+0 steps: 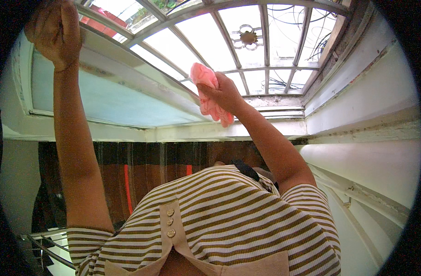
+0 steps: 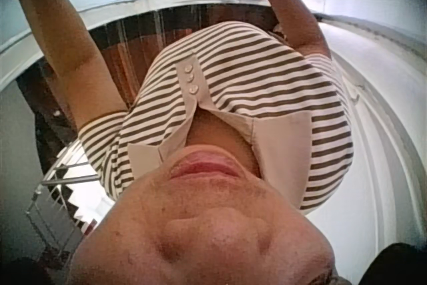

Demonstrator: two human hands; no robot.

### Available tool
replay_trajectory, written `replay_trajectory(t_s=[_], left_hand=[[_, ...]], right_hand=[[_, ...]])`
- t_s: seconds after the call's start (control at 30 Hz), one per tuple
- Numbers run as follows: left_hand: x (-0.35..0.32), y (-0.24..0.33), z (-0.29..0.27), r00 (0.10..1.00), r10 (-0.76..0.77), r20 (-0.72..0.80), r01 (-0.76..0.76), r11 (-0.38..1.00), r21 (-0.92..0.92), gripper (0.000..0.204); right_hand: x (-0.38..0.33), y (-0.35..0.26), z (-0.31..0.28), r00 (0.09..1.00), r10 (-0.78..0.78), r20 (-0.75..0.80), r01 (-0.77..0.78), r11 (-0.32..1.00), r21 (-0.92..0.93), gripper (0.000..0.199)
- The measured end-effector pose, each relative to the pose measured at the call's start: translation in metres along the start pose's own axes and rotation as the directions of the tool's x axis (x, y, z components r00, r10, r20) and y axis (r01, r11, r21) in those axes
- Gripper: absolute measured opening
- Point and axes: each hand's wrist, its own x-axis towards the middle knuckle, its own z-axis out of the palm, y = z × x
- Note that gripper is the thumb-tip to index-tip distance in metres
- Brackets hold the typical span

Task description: The person wipes the interior surface of a window with a pink cloth. They repeatedly rub the glass and frame, moving the cloth across different sections of the window.

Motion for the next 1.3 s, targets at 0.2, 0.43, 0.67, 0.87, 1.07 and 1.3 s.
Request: replay_trajectory(t_s=[0.2, 0.43, 0.67, 0.87, 1.07, 1.3], left_hand=[[-0.017, -0.034, 0.003, 1.000, 0.026, 0.013, -0.027, 0.999, 0.046, 0.020], [-0.009, -0.016, 0.001, 0.997, -0.020, 0.075, 0.022, 1.000, -0.018, 0.033], [-0.004, -0.009, 0.005, 0.999, -0.046, 0.013, 0.047, 0.995, -0.089, 0.035], [-0.006, -0.010, -0.002, 0.994, -0.041, 0.104, 0.043, 0.999, -0.023, 0.031], [-0.006, -0.011, 0.012, 0.999, -0.039, 0.007, 0.039, 0.996, -0.080, 0.037], [-0.003, -0.013, -0.008, 0.991, 0.048, 0.125, -0.055, 0.997, 0.052, 0.031]], right_hand=[[0.025, -0.049, 0.021, 0.932, -0.336, 0.134, 0.359, 0.905, -0.229, 0.033], [0.030, -0.062, 0.016, 0.921, -0.331, 0.205, 0.376, 0.893, -0.248, 0.029], [0.031, -0.060, 0.016, 0.925, -0.325, 0.198, 0.359, 0.917, -0.172, 0.027], [0.031, -0.049, 0.016, 0.928, -0.314, 0.200, 0.351, 0.917, -0.190, 0.028], [0.026, -0.028, 0.012, 0.935, -0.320, 0.150, 0.347, 0.914, -0.212, 0.029], [0.019, 0.001, 0.010, 0.940, -0.279, 0.196, 0.326, 0.902, -0.282, 0.027]])
